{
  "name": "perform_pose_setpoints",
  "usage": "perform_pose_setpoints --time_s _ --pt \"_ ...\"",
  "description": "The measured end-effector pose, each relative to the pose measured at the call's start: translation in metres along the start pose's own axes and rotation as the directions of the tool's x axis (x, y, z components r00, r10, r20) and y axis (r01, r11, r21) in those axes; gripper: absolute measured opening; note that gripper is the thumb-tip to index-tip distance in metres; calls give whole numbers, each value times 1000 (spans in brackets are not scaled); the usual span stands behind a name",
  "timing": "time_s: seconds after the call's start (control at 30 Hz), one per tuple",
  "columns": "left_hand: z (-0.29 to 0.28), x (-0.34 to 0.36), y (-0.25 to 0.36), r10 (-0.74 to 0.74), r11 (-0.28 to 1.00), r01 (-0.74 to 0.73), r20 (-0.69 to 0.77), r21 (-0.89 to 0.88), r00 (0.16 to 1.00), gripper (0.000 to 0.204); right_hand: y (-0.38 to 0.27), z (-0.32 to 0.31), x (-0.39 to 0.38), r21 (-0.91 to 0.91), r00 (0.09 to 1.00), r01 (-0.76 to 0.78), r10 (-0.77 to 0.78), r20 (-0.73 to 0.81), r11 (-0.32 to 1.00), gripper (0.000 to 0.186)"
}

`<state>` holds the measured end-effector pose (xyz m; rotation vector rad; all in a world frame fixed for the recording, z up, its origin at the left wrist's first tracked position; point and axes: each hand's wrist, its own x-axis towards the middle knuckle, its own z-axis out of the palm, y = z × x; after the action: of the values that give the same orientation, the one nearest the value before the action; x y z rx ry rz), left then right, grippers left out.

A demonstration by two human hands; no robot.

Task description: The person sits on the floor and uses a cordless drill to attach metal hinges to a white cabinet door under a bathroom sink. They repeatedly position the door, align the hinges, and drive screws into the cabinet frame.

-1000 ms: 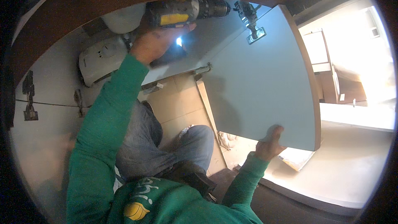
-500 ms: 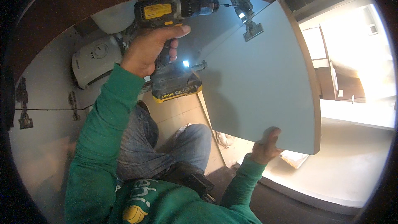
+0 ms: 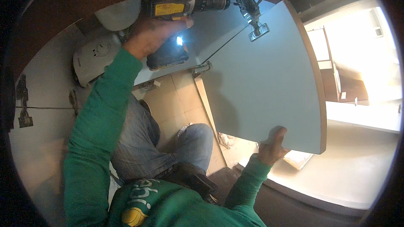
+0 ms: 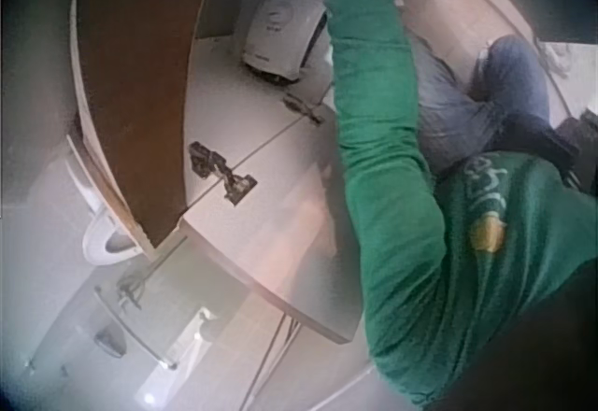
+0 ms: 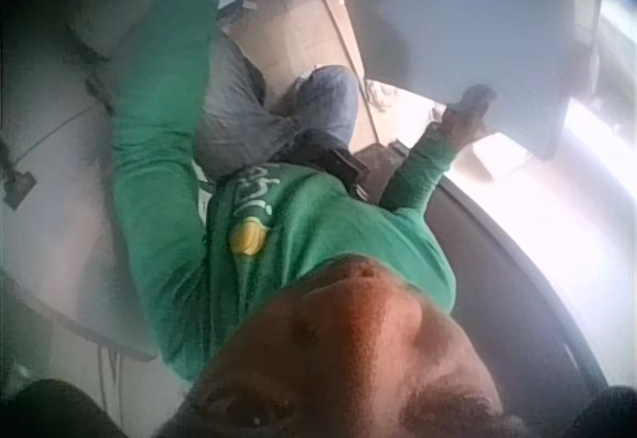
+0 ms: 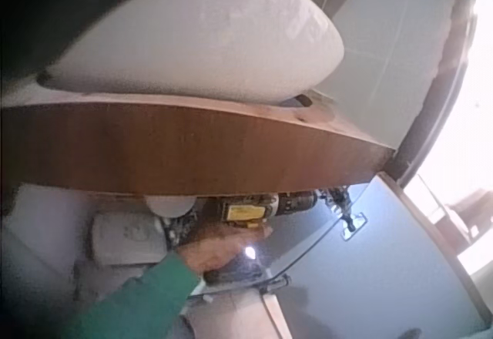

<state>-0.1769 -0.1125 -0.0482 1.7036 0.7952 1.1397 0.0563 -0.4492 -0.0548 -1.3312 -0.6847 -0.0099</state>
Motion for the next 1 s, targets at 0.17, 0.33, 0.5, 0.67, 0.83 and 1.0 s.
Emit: perform_pose_setpoints --time_s 0.17,0.33,0.5,0.67,0.83,1.0 --pt "-1 3 -4 -71 996 73 45 -47 996 43 -2 7 -4 68 1000 -20 21 -6 997 41" --pt "-1 1 0 -6 1000 6 12 7 1000 40 -2 10 -2 56 1000 1 0 -19 998 42" --pt "0 -1 -3 -25 999 25 -1 24 1000 37 0 7 -3 22 1000 -22 22 -20 1000 45" --pt "-3 -2 0 -70 997 70 35 -13 997 35 2 4 -3 32 999 -18 19 -30 999 46" --pt "-1 -2 1 36 999 -37 -17 -17 999 35 0 4 -3 34 999 -43 44 -25 999 44" --pt "2 -7 -7 -44 995 39 -52 -97 998 33 6 0 -3 55 1000 -5 5 -16 998 44"
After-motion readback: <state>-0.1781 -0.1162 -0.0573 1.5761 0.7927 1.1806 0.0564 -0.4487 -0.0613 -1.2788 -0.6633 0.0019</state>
